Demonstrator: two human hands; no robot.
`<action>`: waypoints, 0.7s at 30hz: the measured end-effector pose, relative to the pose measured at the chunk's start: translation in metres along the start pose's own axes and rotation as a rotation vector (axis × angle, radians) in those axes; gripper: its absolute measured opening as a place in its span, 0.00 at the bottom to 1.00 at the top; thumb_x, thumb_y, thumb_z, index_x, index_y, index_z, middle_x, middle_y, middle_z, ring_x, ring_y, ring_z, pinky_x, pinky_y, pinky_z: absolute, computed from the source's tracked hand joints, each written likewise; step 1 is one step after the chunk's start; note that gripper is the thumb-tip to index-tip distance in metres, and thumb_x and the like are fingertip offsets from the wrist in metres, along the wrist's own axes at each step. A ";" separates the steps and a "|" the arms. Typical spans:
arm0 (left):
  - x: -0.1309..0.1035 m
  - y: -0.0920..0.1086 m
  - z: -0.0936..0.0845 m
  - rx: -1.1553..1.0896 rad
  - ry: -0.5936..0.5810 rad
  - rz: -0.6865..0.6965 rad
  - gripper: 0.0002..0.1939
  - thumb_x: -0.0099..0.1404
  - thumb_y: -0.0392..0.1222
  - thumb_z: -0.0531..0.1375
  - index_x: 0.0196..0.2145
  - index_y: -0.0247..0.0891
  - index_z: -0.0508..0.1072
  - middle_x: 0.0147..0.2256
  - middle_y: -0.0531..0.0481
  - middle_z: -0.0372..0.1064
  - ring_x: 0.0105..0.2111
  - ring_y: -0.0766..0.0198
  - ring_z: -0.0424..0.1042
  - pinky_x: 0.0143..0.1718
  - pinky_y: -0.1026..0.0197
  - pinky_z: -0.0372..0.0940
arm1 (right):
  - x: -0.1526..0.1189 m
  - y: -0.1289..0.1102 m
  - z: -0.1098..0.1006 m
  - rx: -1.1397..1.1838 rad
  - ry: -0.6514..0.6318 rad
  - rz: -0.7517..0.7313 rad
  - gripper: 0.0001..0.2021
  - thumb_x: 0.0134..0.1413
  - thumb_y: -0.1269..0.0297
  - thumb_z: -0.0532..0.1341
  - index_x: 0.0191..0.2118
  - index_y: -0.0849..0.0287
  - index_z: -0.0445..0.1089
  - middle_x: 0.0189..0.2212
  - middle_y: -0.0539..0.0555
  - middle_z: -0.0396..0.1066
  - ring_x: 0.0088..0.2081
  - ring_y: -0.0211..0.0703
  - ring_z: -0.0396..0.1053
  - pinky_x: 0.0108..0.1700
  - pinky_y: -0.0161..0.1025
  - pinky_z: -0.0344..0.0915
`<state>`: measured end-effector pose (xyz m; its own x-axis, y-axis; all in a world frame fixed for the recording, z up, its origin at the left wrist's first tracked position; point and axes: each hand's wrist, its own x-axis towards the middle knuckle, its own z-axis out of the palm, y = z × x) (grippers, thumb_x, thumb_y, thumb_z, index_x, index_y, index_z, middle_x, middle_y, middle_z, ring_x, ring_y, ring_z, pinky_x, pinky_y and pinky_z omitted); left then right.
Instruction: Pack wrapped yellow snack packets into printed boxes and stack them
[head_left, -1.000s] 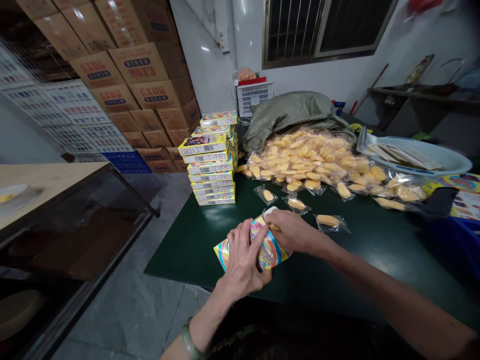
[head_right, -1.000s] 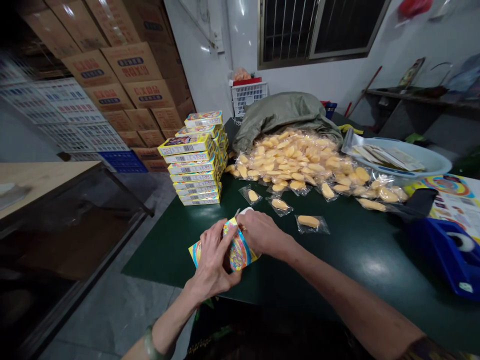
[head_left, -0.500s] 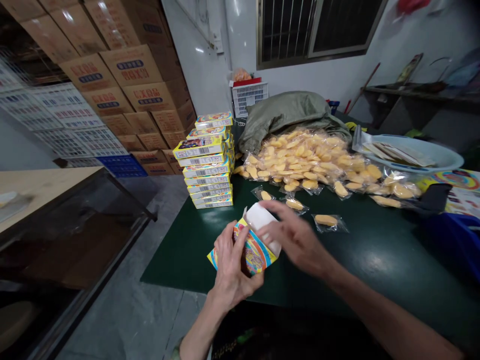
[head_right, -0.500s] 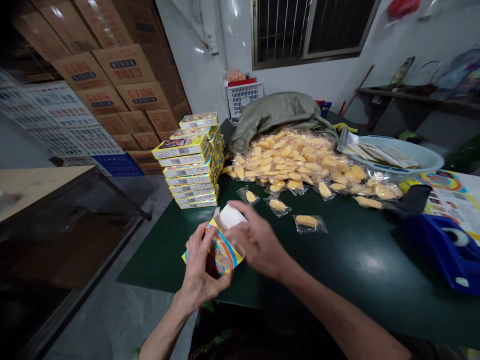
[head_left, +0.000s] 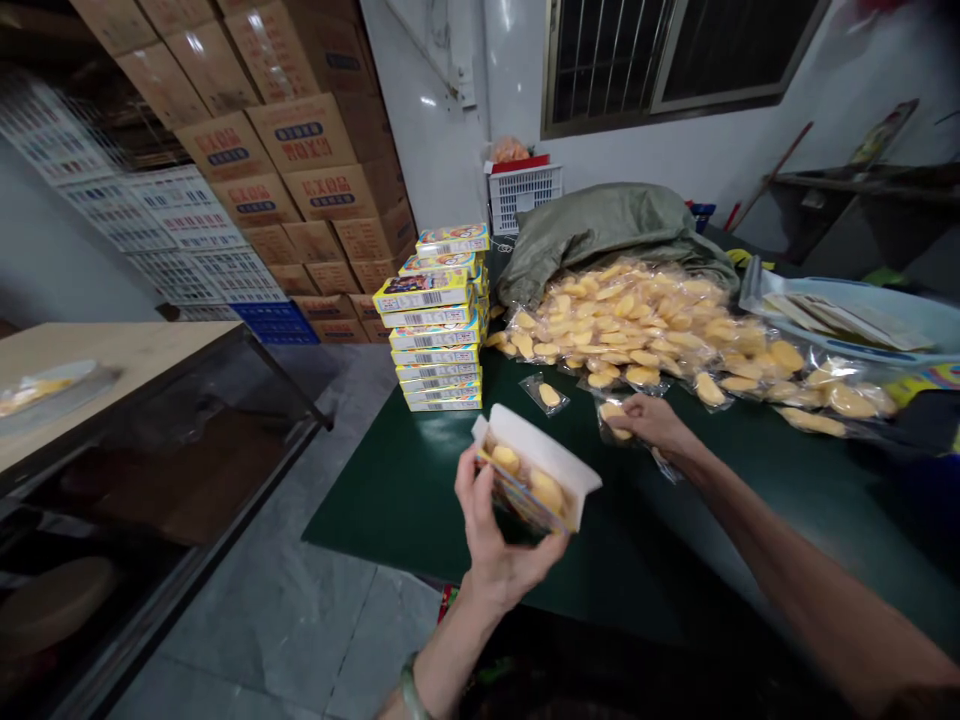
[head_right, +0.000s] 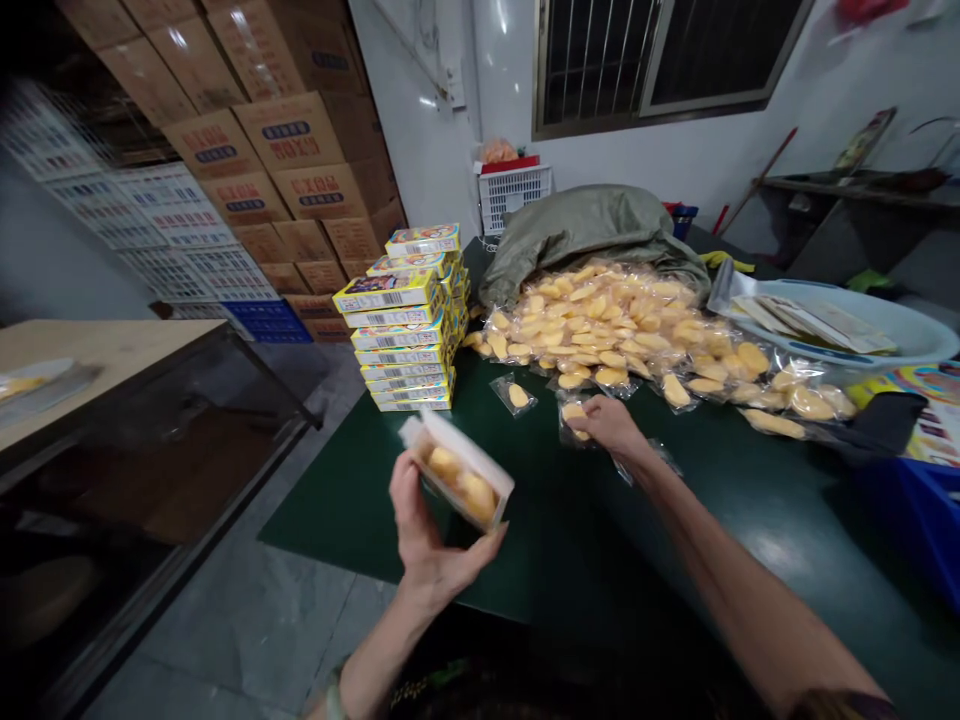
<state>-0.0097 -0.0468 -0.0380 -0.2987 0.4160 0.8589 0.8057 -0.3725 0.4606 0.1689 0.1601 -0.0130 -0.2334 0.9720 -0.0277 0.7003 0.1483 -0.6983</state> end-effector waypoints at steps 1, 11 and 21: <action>-0.001 0.000 0.004 0.032 -0.023 -0.047 0.53 0.45 0.44 0.68 0.63 0.38 0.45 0.59 0.33 0.48 0.59 0.43 0.54 0.56 0.40 0.58 | -0.009 -0.006 -0.011 0.096 -0.005 -0.014 0.14 0.43 0.53 0.62 0.26 0.58 0.62 0.17 0.47 0.62 0.21 0.38 0.64 0.22 0.34 0.60; -0.001 0.015 0.021 0.202 -0.081 -0.059 0.50 0.47 0.42 0.66 0.63 0.40 0.44 0.58 0.33 0.49 0.56 0.45 0.56 0.51 0.42 0.59 | -0.112 -0.117 -0.056 0.077 -0.038 -0.478 0.10 0.44 0.59 0.63 0.25 0.57 0.61 0.19 0.48 0.65 0.21 0.36 0.61 0.23 0.33 0.55; 0.005 0.018 0.015 0.261 -0.159 0.080 0.46 0.45 0.39 0.64 0.60 0.42 0.51 0.57 0.34 0.49 0.55 0.39 0.57 0.48 0.41 0.57 | -0.112 -0.165 -0.058 -0.990 -0.149 -0.584 0.10 0.53 0.70 0.54 0.40 0.62 0.69 0.32 0.60 0.75 0.33 0.48 0.71 0.27 0.36 0.48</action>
<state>0.0111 -0.0389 -0.0290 -0.1613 0.5263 0.8349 0.9337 -0.1926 0.3018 0.1185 0.0370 0.1470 -0.7260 0.6875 -0.0154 0.6664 0.7089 0.2311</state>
